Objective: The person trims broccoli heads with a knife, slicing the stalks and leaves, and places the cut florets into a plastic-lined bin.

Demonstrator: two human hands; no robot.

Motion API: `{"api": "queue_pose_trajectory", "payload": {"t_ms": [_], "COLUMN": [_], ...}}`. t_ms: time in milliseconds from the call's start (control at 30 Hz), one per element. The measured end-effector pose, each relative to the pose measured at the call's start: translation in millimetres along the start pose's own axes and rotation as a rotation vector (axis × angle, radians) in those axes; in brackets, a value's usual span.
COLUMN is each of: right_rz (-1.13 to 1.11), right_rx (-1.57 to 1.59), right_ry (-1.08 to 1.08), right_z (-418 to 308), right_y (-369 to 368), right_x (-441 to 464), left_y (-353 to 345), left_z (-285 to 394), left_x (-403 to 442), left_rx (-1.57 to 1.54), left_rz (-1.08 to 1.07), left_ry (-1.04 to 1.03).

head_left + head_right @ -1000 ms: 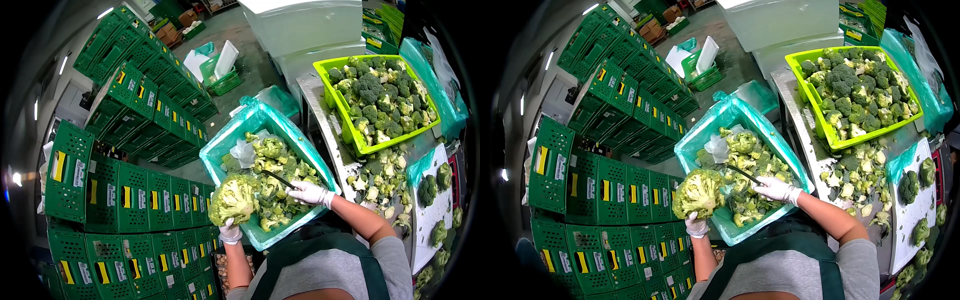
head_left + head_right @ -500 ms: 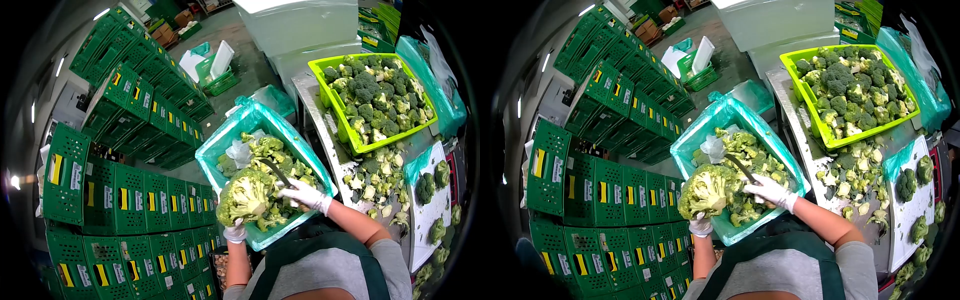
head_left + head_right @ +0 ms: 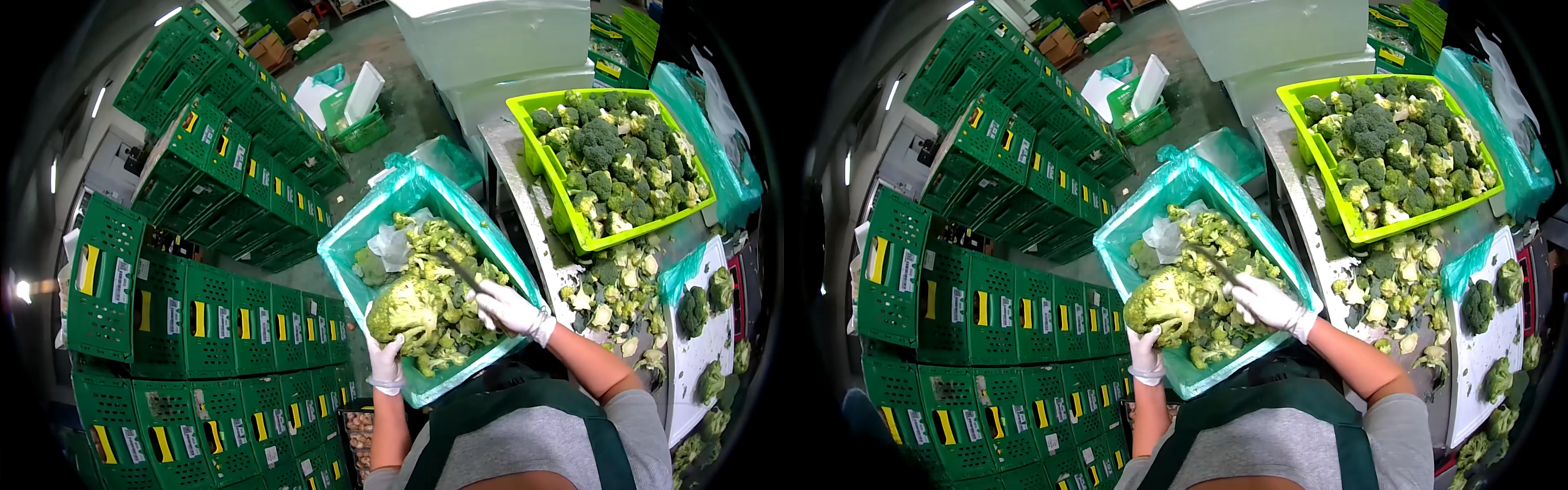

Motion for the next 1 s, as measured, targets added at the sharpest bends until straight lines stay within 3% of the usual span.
{"api": "queue_pose_trajectory", "payload": {"t_ms": [100,167,233,333,433,467,500,567,633,700,733,767,833,967,1000], "right_rz": [-0.328,-0.423,-0.535,-0.605,-0.794,-0.919,-0.954,-0.662,-0.328,-0.150,-0.106,-0.072,-0.031,-0.039,-0.041], "right_rx": [-0.025,-0.083,0.065,0.158,0.241,0.191,0.181,0.197,0.220,0.192,0.290,0.341,0.315,0.348,0.351], "right_ry": [-0.091,-0.205,-0.235,-0.271,-0.352,-0.438,-0.389,-0.324,-0.233,-0.124,-0.107,-0.112,-0.149,-0.109,-0.123], "right_z": [4,7,26,40,40,28,26,30,40,44,40,36,32,41,40], "right_y": [-2,-3,-9,-24,-13,-8,-5,8,18,17,12,8,2,-17,-22], "right_x": [-10,-9,-2,6,-5,-20,-28,-32,-16,-2,0,0,2,15,18], "left_y": [9,13,11,10,16,26,49,14,0,9,13,13,11,-4,4], "left_z": [13,22,31,29,31,28,18,45,45,42,38,32,18,-9,-25], "left_x": [10,18,23,30,37,39,48,35,25,26,30,26,22,1,-2], "left_rx": [0.222,0.274,0.283,0.540,0.489,0.481,0.782,1.697,1.899,1.465,1.010,0.393,0.011,-0.235,-0.317], "left_rz": [-0.103,-0.216,-0.267,-0.379,-0.278,-0.111,-0.011,0.108,0.138,0.097,0.134,0.156,0.138,0.099,0.121], "left_ry": [-0.076,-0.045,-0.016,-0.001,0.126,0.175,-0.131,-0.427,-0.485,-0.582,-0.416,-0.111,-0.083,-0.004,0.099]}}
Point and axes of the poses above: each hand's wrist, its own x-axis towards the middle knuckle, its own y-axis out of the back of the hand, z = x × y, the point moved 2 cm from there along x, towards the middle knuckle, and after that the axes turned 1 degree about z, right-handed, at the moved point
